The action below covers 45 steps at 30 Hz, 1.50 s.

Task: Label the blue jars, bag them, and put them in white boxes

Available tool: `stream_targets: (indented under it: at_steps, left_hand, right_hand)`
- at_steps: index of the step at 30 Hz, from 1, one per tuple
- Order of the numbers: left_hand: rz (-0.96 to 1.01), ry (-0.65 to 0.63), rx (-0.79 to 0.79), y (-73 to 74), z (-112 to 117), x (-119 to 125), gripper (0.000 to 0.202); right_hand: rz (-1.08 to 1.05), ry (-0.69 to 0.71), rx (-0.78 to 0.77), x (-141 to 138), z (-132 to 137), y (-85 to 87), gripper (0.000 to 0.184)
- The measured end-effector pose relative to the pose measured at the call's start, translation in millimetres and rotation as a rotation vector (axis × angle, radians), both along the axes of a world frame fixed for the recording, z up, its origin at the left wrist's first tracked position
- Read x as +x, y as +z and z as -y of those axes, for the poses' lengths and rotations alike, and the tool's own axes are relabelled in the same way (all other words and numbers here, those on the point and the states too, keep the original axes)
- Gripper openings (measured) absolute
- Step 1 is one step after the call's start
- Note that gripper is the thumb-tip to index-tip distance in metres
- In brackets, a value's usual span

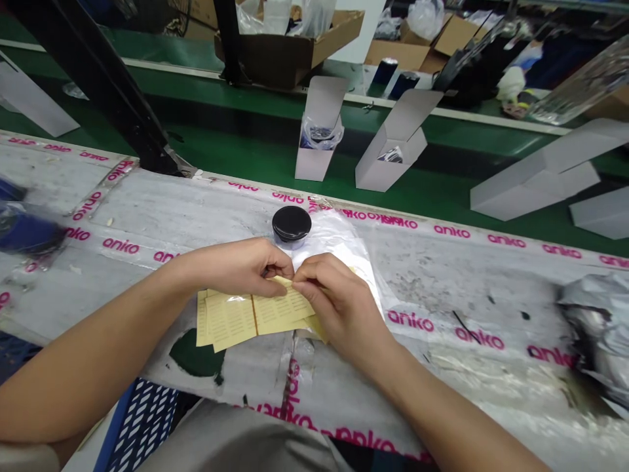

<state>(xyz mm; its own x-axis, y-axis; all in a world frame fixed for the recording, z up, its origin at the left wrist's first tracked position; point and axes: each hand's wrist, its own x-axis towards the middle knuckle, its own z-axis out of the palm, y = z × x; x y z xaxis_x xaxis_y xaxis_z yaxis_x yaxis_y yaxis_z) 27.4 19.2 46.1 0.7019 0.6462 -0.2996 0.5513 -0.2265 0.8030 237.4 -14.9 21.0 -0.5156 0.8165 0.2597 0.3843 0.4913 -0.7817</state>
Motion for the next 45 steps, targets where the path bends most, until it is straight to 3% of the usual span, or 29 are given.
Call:
stream_targets:
  at_steps: [5,8,11,14,16,20,26,31,35,45]
  left_hand:
    - [-0.027,0.025,0.017,7.4,-1.6,-11.6,0.007]
    - [-0.016,0.163,0.013,19.0,-4.4,-25.8,0.015]
    - [0.027,0.354,0.156,19.4,-10.1,-33.0,0.016]
    - [0.118,0.498,0.359,2.9,-16.4,-27.0,0.051]
    - [0.167,0.497,0.416,-11.4,-19.2,-18.5,0.070]
    - [0.265,0.474,0.460,-27.2,-17.3,-3.6,0.058]
    - [0.401,0.376,0.535,-29.8,-6.4,8.5,0.050]
    - [0.492,0.352,0.592,-39.2,-7.2,13.1,0.059]
    - [0.443,0.375,0.561,-43.4,-7.2,14.2,0.060]
    - [0.357,0.410,0.573,-43.7,-4.7,17.8,0.053]
  right_hand:
    - [-0.187,-0.149,-0.336,3.8,-6.9,7.9,0.006]
    - [-0.344,-0.255,-0.630,9.3,-14.1,13.7,0.015]
    - [-0.446,-0.278,-0.892,14.3,-20.1,18.9,0.023]
    - [-0.488,-0.266,-0.974,17.8,-22.9,22.4,0.024]
    - [-0.499,-0.271,-0.973,18.9,-23.3,24.5,0.025]
    - [-0.501,-0.301,-0.929,17.6,-21.6,30.1,0.025]
    - [-0.460,-0.318,-0.730,7.4,-12.6,30.3,0.020]
    - [-0.340,-0.368,-0.528,-2.5,-10.0,24.6,0.014]
    - [-0.248,-0.419,-0.469,-5.8,-12.2,19.0,0.014]
    - [-0.315,-0.408,-0.419,-6.1,-13.7,14.7,0.012]
